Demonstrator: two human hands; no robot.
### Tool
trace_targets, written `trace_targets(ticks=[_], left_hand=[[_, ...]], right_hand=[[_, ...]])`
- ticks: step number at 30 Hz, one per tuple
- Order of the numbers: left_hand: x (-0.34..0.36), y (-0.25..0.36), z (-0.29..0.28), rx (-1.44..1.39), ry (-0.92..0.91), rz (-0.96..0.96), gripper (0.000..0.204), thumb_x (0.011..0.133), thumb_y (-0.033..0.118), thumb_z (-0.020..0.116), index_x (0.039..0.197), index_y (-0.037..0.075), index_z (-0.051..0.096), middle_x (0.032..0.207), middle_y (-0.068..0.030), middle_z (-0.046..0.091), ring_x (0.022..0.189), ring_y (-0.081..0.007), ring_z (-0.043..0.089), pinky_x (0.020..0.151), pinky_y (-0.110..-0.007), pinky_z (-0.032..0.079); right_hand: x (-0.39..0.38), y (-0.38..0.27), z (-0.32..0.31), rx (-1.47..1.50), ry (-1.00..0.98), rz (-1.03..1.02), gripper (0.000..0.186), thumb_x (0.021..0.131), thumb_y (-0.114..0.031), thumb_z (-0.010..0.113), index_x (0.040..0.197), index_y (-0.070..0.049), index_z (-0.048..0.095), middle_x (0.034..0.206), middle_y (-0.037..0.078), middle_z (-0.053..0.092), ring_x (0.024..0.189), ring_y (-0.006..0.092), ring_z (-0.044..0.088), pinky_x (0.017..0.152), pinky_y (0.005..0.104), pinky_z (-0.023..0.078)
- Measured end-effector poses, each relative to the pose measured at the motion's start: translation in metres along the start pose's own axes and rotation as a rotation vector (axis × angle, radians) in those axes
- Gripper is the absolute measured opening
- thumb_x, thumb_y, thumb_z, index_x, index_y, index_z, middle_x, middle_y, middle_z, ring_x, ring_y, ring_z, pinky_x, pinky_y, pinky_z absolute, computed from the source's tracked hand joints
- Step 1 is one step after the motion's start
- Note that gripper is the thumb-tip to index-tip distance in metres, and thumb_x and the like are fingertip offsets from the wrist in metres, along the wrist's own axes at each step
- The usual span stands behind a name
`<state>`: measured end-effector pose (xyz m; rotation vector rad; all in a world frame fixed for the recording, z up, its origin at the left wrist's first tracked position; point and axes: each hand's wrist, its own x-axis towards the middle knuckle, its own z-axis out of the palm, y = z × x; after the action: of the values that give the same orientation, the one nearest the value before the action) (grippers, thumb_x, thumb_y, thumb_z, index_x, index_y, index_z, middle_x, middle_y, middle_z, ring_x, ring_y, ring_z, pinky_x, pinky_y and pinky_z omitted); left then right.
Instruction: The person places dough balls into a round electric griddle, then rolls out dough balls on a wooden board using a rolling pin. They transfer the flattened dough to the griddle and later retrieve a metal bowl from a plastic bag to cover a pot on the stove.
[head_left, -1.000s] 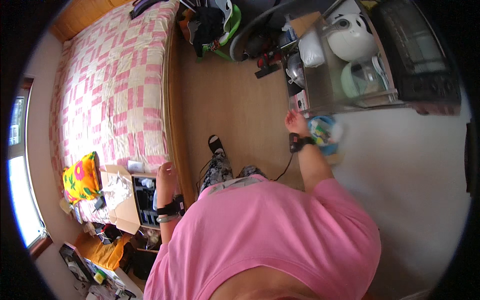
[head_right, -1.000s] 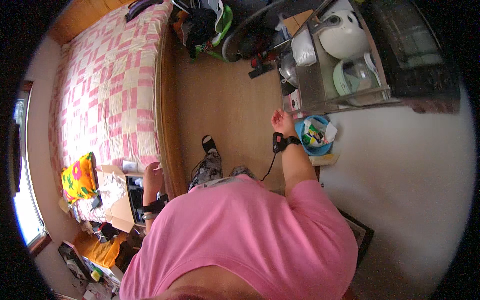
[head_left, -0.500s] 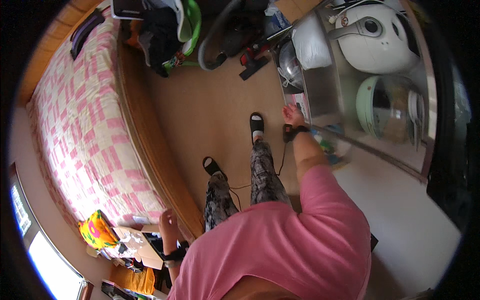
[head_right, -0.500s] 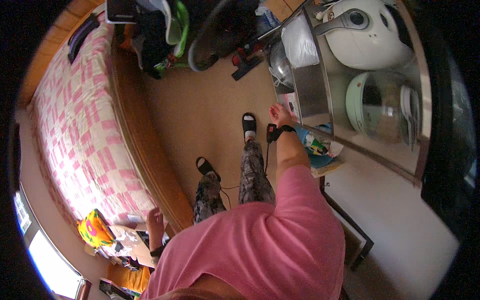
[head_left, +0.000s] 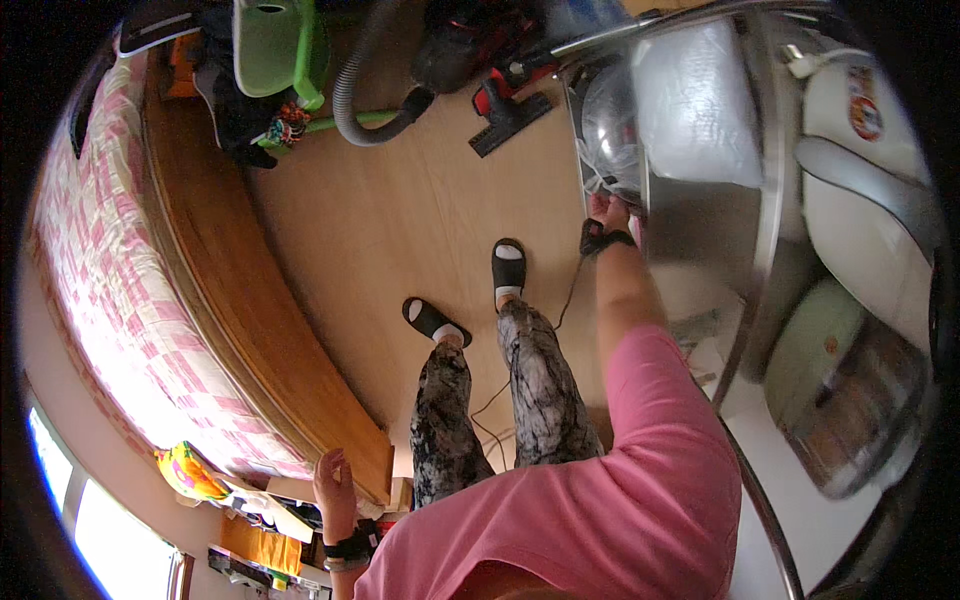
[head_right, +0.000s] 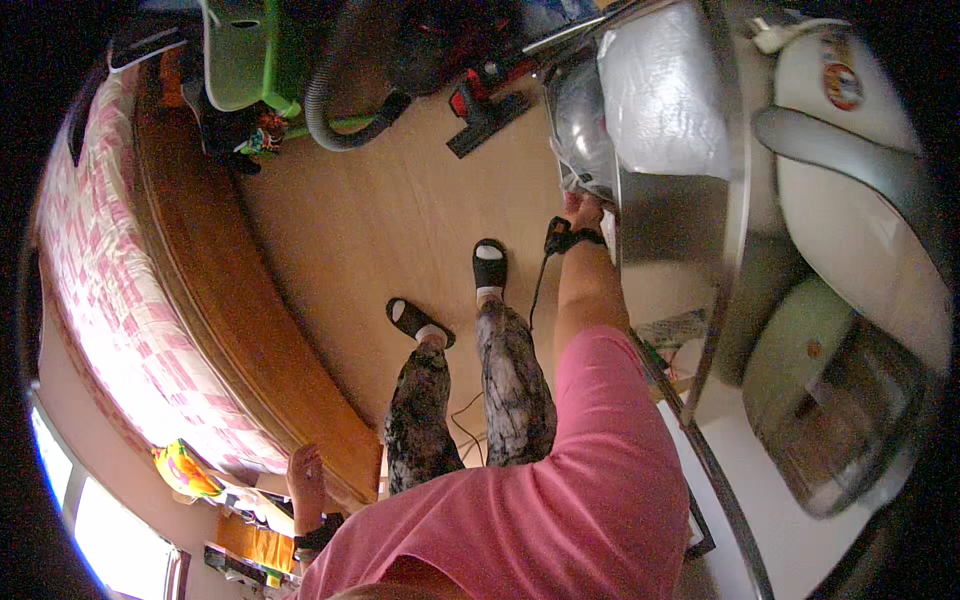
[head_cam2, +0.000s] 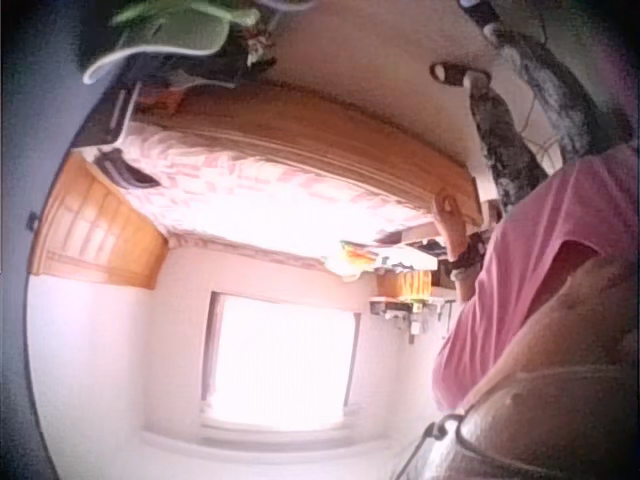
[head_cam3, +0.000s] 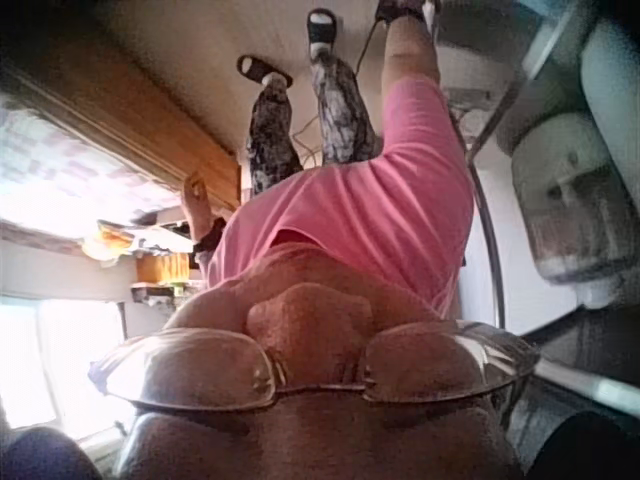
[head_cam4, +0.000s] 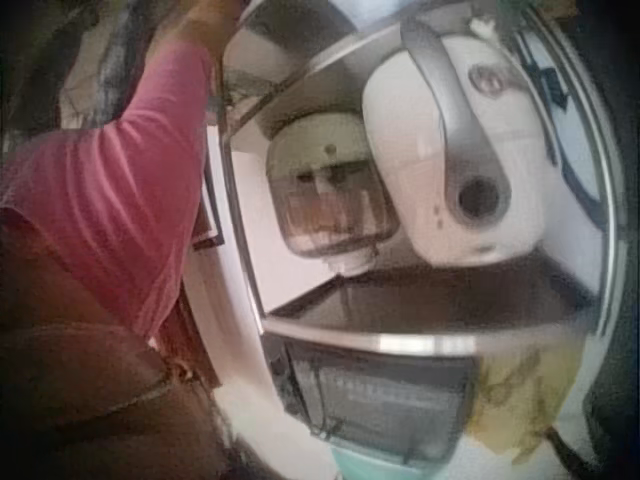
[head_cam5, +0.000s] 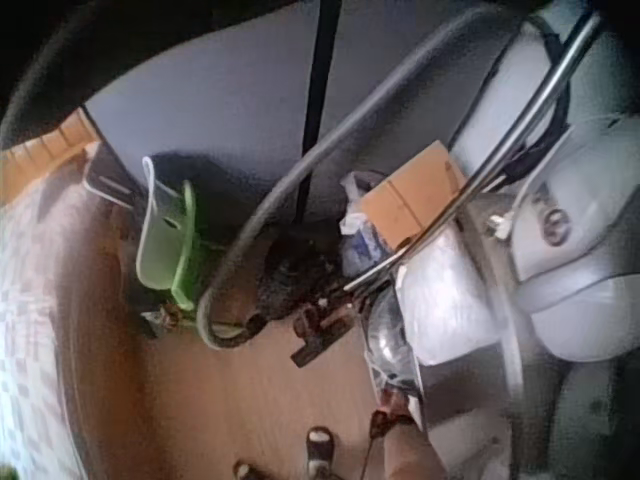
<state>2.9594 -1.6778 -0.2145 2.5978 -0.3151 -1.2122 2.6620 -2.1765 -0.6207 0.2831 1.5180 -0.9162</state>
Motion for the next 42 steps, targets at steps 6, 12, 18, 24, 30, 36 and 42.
trace_targets(ticks=[6, 12, 18, 24, 30, 36, 42], left_hand=[[0.016, 0.032, 0.013, 0.19, -0.103, 0.089, 0.02, 0.077, 0.0, 0.053, 0.097, 0.0, 0.055, 0.09, -0.0147, 0.057, 0.083, -0.0269, 0.057, 0.074, -0.034, 0.046], [0.025, 0.044, 0.016, 0.188, -0.114, 0.149, 0.019, 0.077, -0.001, 0.053, 0.096, 0.0, 0.055, 0.089, -0.015, 0.057, 0.082, -0.0271, 0.057, 0.073, -0.034, 0.046], [0.034, 0.049, 0.014, 0.229, -0.125, 0.138, 0.019, 0.076, -0.001, 0.053, 0.095, 0.001, 0.055, 0.087, -0.0145, 0.057, 0.081, -0.0264, 0.057, 0.072, -0.033, 0.046], [0.038, 0.045, 0.016, 0.203, -0.133, 0.156, 0.019, 0.076, -0.001, 0.053, 0.094, 0.002, 0.055, 0.087, -0.0141, 0.057, 0.081, -0.0264, 0.057, 0.072, -0.034, 0.046], [0.038, 0.035, 0.027, 0.132, -0.17, 0.172, 0.018, 0.076, -0.001, 0.053, 0.094, 0.001, 0.055, 0.087, -0.0142, 0.057, 0.082, -0.0279, 0.057, 0.07, -0.035, 0.046], [0.035, 0.028, 0.033, 0.177, -0.228, 0.211, 0.016, 0.078, 0.004, 0.053, 0.094, 0.002, 0.055, 0.088, -0.0145, 0.057, 0.082, -0.0306, 0.056, 0.07, -0.037, 0.046], [0.027, 0.013, 0.028, 0.164, -0.185, 0.239, 0.017, 0.08, 0.008, 0.051, 0.095, 0.003, 0.056, 0.089, -0.0155, 0.057, 0.083, -0.0334, 0.055, 0.07, -0.039, 0.045]], right_hand=[[0.038, -0.007, -0.005, 0.104, -0.016, -0.025, 0.021, 0.084, -0.012, 0.042, 0.095, -0.002, 0.056, 0.086, 0.012, 0.06, 0.085, 0.0239, 0.056, 0.072, 0.0333, 0.05], [0.037, -0.014, -0.009, 0.182, -0.036, -0.04, 0.019, 0.081, -0.009, 0.043, 0.093, -0.002, 0.055, 0.086, 0.01, 0.06, 0.083, 0.023, 0.056, 0.07, 0.033, 0.049], [0.035, -0.017, -0.013, 0.248, -0.052, -0.06, 0.017, 0.077, -0.005, 0.044, 0.09, -0.002, 0.055, 0.085, 0.009, 0.059, 0.08, 0.0221, 0.055, 0.068, 0.0328, 0.048], [0.029, -0.014, -0.011, 0.261, -0.071, -0.128, 0.017, 0.073, -0.001, 0.046, 0.088, -0.002, 0.055, 0.084, 0.008, 0.058, 0.078, 0.0211, 0.055, 0.065, 0.0326, 0.047], [0.016, -0.018, -0.002, 0.378, -0.153, -0.054, 0.017, 0.07, 0.002, 0.047, 0.085, -0.002, 0.054, 0.083, 0.006, 0.057, 0.075, 0.0202, 0.054, 0.063, 0.0323, 0.046], [-0.017, -0.001, -0.014, 0.42, -0.371, -0.098, 0.021, 0.067, 0.006, 0.048, 0.086, -0.001, 0.055, 0.083, 0.005, 0.057, 0.076, 0.0198, 0.055, 0.066, 0.033, 0.046], [-0.092, 0.059, -0.034, 0.177, -0.339, -0.082, 0.029, 0.069, 0.002, 0.041, 0.096, 0.0, 0.052, 0.095, 0.011, 0.057, 0.088, 0.0262, 0.054, 0.076, 0.0388, 0.046]])
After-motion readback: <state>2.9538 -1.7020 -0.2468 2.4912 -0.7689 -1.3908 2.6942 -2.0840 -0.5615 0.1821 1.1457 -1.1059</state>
